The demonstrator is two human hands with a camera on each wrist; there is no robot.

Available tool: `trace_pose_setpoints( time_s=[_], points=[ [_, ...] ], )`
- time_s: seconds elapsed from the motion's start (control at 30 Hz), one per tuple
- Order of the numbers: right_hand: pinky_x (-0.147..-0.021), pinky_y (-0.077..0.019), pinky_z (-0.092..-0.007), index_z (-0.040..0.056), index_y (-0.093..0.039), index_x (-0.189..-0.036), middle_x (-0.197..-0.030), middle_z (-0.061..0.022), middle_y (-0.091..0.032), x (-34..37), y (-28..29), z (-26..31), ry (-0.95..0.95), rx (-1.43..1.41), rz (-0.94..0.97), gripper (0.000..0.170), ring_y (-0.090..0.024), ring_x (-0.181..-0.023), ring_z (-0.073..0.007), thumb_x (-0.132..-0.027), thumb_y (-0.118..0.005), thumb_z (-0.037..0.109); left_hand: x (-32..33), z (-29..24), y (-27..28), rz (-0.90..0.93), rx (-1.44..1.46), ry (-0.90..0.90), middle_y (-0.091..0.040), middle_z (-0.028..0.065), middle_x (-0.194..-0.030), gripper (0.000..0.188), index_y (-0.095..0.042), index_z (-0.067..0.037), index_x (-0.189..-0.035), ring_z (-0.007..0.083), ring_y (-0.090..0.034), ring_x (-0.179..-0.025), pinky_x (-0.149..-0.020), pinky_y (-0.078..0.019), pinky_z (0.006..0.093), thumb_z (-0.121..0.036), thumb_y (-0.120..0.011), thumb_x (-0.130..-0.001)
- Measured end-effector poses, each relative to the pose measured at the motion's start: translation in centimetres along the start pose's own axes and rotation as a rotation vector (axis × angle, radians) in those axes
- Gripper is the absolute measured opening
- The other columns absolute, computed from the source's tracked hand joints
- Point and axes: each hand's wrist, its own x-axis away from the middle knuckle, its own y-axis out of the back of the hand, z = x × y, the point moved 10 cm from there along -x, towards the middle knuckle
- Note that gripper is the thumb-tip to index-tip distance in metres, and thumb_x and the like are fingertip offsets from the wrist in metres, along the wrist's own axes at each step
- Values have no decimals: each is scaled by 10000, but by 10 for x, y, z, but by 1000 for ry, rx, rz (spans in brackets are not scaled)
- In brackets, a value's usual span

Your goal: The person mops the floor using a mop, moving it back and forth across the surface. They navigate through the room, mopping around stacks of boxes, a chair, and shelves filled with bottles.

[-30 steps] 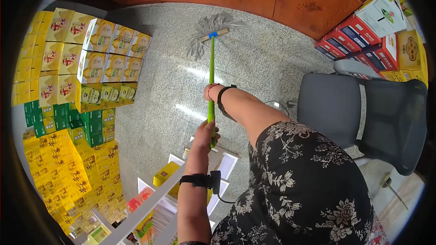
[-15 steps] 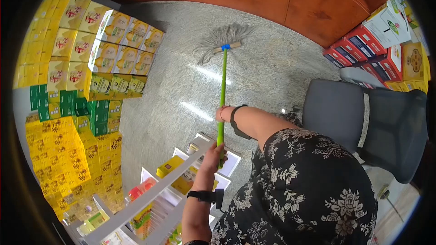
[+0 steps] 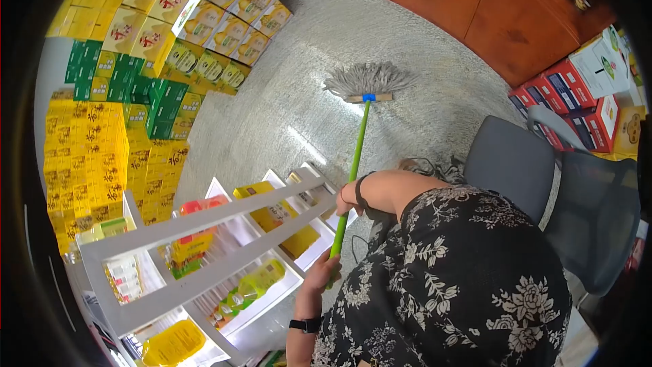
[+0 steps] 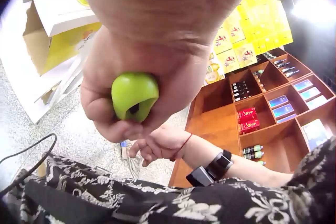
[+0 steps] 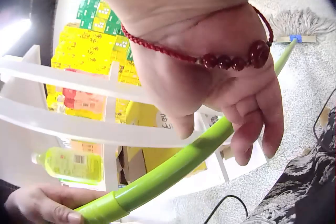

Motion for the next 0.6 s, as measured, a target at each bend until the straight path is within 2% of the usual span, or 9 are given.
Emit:
trace_pose_setpoints(
  time_s=[0.1, 0.17, 0.33, 0.4, 0.43, 0.5, 0.6],
  points=[
    [-632, -507, -343, 42, -609, -998, -697, -96, -651, -5, -14, 12, -10, 11, 47, 515, -632, -596, -195, -830, -400, 481, 16, 8, 0, 23, -36, -60, -456, -10, -700, 320, -438, -66, -1137, 74, -435, -547, -475, -405, 228, -213, -512, -863],
    [-634, -507, -340, 34, -602, -1014, -694, -101, -650, -4, -16, 13, -31, -7, 47, 528, -633, -599, -197, -828, -407, 489, 21, 3, -2, 5, -20, -40, -454, -11, -698, 316, -439, -65, -1135, 74, -435, -544, -474, -403, 228, -209, -509, -863],
    [-644, -509, -346, 1, -568, -1067, -735, -132, -647, -10, 2, 2, -72, -146, 18, 562, -637, -615, -217, -836, -408, 489, 15, -33, -9, 14, -122, -28, -460, -5, -711, 341, -427, -57, -1165, 78, -438, -538, -476, -406, 227, -194, -503, -862],
    [-637, -511, -370, -21, -546, -1085, -802, -159, -641, -41, 18, -7, -28, -71, 0, 564, -637, -618, -239, -848, -400, 469, 2, -49, -3, -30, -79, -8, -469, 6, -723, 384, -405, -46, -1205, 88, -443, -534, -480, -413, 230, -191, -500, -862],
    [-637, -511, -370, -21, -546, -1085, -802, -159, -641, -39, 31, -12, -30, -84, -9, 564, -637, -618, -239, -848, -400, 469, -11, -51, 2, -32, -45, 13, -469, 11, -721, 418, -384, -38, -1233, 98, -445, -527, -482, -418, 233, -194, -499, -862],
    [-633, -511, -383, -25, -538, -1092, -859, -173, -630, -29, 64, -14, 27, 80, -62, 550, -637, -632, -251, -858, -388, 450, -39, -67, 9, -3, -51, 6, -464, 9, -713, 413, -387, -35, -1225, 99, -445, -523, -480, -416, 233, -200, -496, -863],
    [-646, -507, -385, -21, -540, -1088, -865, -175, -626, -1, 127, -40, 6, 14, -152, 543, -636, -640, -257, -857, -389, 447, -68, -123, 7, 12, -16, -4, -458, 8, -695, 351, -421, -32, -1160, 102, -452, -519, -459, -400, 229, -214, -488, -867]
  ],
)
